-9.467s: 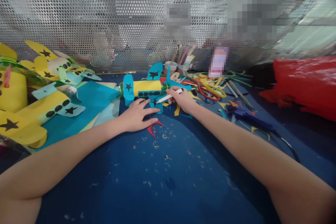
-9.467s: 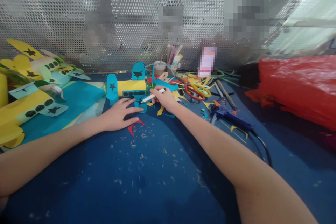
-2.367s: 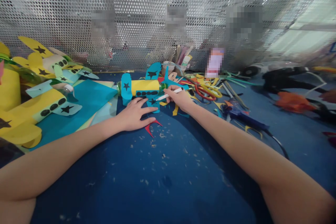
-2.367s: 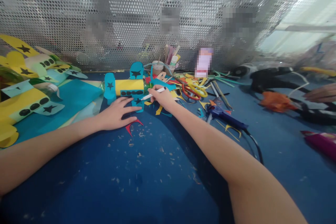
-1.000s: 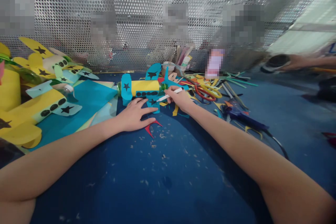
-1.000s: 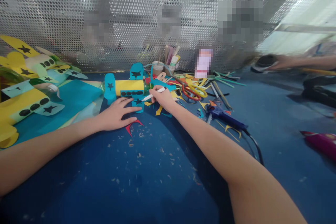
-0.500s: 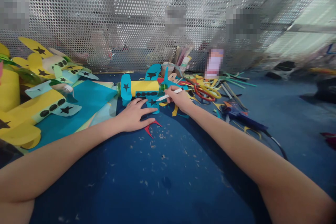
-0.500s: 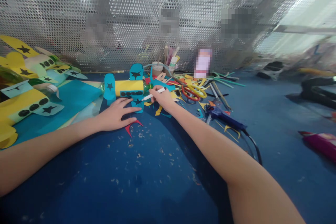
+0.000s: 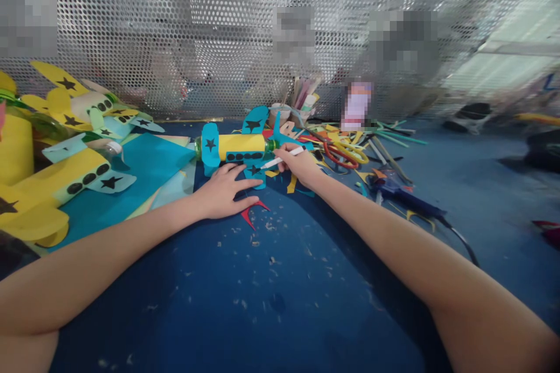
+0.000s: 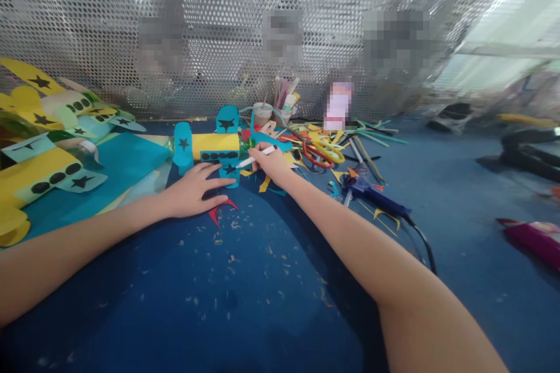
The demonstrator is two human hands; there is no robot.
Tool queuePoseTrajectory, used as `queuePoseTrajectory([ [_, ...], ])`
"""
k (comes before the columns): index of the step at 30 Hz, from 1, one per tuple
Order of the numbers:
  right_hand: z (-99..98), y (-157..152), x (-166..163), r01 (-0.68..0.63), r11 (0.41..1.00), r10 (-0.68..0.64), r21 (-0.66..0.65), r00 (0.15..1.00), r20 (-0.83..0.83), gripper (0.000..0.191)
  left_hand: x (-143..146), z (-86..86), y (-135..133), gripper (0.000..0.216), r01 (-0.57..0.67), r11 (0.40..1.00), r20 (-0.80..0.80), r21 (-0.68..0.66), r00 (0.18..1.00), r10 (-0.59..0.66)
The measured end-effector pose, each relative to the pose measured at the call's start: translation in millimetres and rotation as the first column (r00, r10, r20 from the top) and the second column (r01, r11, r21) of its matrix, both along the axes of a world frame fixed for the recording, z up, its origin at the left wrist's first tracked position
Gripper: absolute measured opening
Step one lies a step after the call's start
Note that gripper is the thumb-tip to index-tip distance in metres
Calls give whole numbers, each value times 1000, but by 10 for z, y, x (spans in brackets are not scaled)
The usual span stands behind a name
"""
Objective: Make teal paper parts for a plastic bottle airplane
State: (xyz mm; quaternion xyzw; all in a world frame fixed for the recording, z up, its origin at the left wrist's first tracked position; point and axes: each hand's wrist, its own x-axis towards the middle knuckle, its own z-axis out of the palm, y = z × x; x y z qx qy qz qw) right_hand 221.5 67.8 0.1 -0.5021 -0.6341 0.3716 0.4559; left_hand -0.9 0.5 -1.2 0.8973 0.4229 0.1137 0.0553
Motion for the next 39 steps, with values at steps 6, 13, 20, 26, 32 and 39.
queuePoseTrajectory([
  [6,-20,20,13,24,999,-25,22,1000,10,24,-4,3,1,50,-1,1000,4,-8,1000,1],
  [13,-39,52,34,53,998,-50,38,996,-69,32,0,3,-4,49,-10,1000,11,-13,1000,10],
  [20,-25,22,22,19,998,-17,58,999,-46,27,0,1,0,49,-4,1000,13,-6,1000,5],
  [26,-54,47,26,16,999,-15,28,1000,-19,24,-4,-9,7,48,3,1000,15,-2,1000,-3],
  [32,-72,80,53,35,998,-33,50,998,-45,31,4,-17,9,50,-2,1000,25,12,1000,1],
  [39,59,-31,18,131,990,-118,53,974,-196,44,14,-15,10,55,2,1000,16,21,1000,-2],
])
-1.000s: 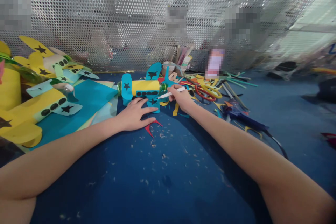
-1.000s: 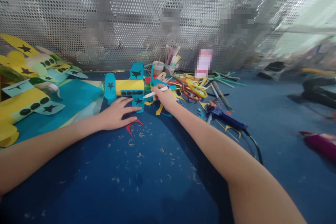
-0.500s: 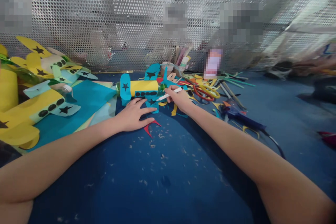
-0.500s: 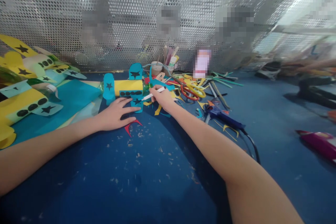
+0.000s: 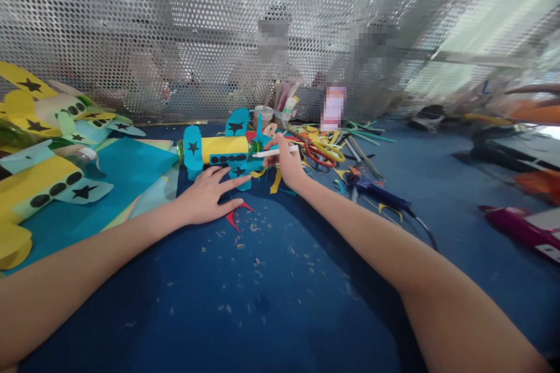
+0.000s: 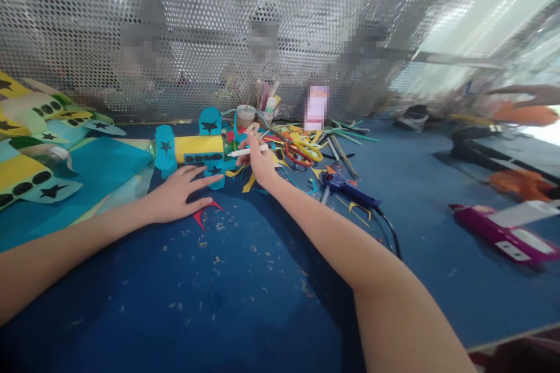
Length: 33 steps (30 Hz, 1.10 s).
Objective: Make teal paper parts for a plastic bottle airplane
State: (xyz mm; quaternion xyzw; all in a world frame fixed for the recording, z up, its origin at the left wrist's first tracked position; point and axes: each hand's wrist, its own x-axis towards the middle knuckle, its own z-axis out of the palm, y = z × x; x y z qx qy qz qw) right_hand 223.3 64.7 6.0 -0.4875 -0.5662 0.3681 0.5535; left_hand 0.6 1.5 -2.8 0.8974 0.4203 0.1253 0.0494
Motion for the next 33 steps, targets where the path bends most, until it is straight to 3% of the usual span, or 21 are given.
queuePoseTrajectory([
  [6,-24,11,25,-48,996,47,73,999,15,43,-8,4,1,51,2,1000,-31,-19,1000,-3],
  [9,-61,67,39,-57,998,57,15,998,-7,44,-9,4,-3,49,4,1000,-34,-19,999,-5],
  [12,-92,97,34,-56,998,55,-15,997,-46,32,-4,7,-8,49,-1,1000,-31,-10,1000,1],
  [18,-123,73,20,-147,983,144,107,989,33,32,6,26,-25,49,-2,1000,-29,-13,1000,1],
  [25,-113,72,-1,-176,983,178,-50,983,35,28,3,22,-22,50,-13,1000,-33,-21,999,13],
  [33,-76,29,-22,-176,983,180,-56,981,76,30,-8,-1,-11,50,-2,1000,-32,-14,999,1],
])
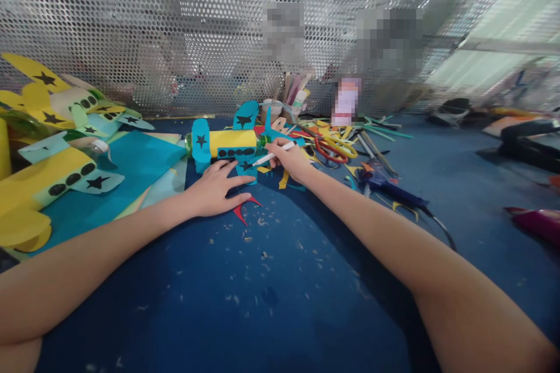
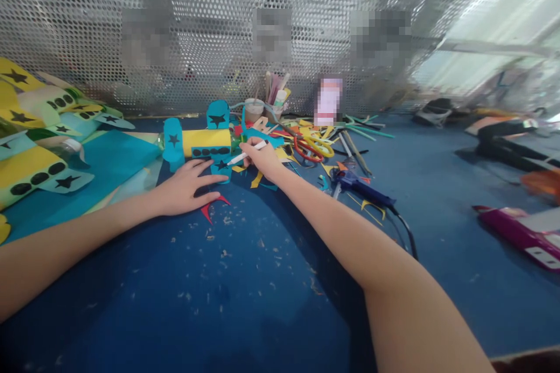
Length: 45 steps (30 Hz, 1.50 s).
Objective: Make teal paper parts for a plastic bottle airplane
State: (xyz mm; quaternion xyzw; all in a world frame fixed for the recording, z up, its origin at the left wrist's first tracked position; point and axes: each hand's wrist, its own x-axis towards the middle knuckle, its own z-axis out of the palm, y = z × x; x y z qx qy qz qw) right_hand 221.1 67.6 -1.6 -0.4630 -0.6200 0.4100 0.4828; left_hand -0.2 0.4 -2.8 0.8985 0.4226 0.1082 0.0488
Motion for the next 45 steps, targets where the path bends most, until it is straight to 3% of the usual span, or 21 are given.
queuePoseTrajectory([
  [45,-33,31,14,-58,998,59,-11,998,21,27,2,9,3,50,1,1000,3,-8,1000,-1],
])
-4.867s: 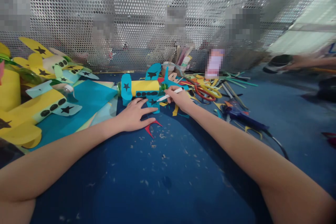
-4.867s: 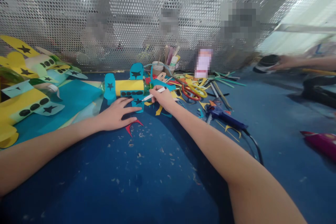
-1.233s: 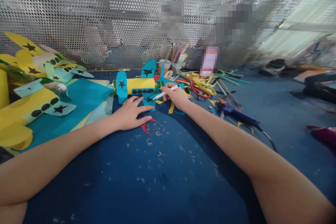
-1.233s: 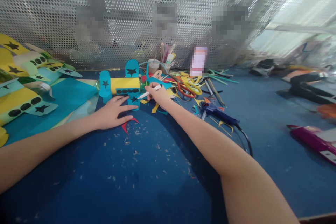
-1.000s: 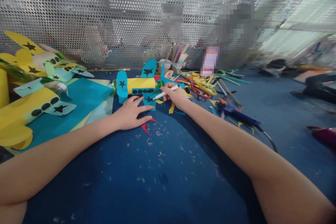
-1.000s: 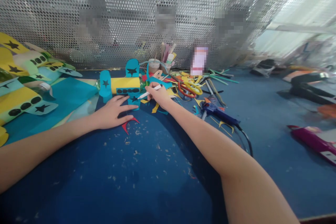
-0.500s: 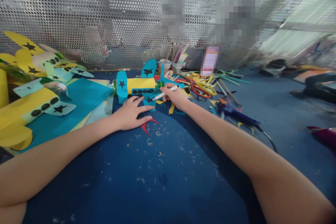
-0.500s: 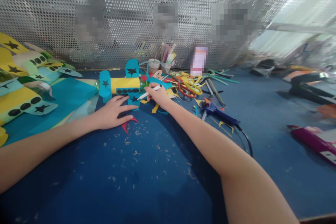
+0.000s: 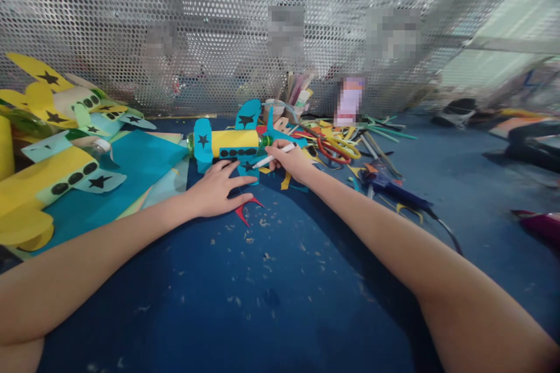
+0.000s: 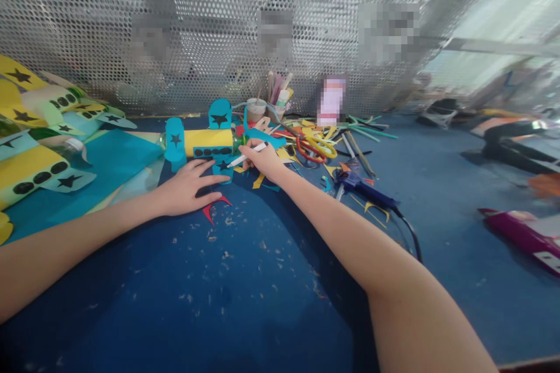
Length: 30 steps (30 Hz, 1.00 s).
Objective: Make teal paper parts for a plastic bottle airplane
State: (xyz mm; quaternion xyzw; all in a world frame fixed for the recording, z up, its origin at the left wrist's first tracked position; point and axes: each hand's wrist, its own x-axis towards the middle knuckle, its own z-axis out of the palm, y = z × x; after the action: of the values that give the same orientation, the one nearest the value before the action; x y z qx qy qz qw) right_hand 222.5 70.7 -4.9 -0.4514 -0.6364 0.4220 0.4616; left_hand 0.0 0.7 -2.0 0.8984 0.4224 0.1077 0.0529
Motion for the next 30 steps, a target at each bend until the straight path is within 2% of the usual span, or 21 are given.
queuePoseTrajectory([
  [13,0,-3,-3,31,1000,-31,-3,1000,-3,27,-9,-11,10,50,5,1000,15,-11,1000,-5],
  [21,-9,4,0,-4,1000,4,-3,1000,10,26,-3,6,1,50,4,1000,1,-2,1000,-4],
  [30,4,-3,2,42,999,-42,5,999,11,26,-6,-8,3,49,7,1000,10,10,1000,-8],
])
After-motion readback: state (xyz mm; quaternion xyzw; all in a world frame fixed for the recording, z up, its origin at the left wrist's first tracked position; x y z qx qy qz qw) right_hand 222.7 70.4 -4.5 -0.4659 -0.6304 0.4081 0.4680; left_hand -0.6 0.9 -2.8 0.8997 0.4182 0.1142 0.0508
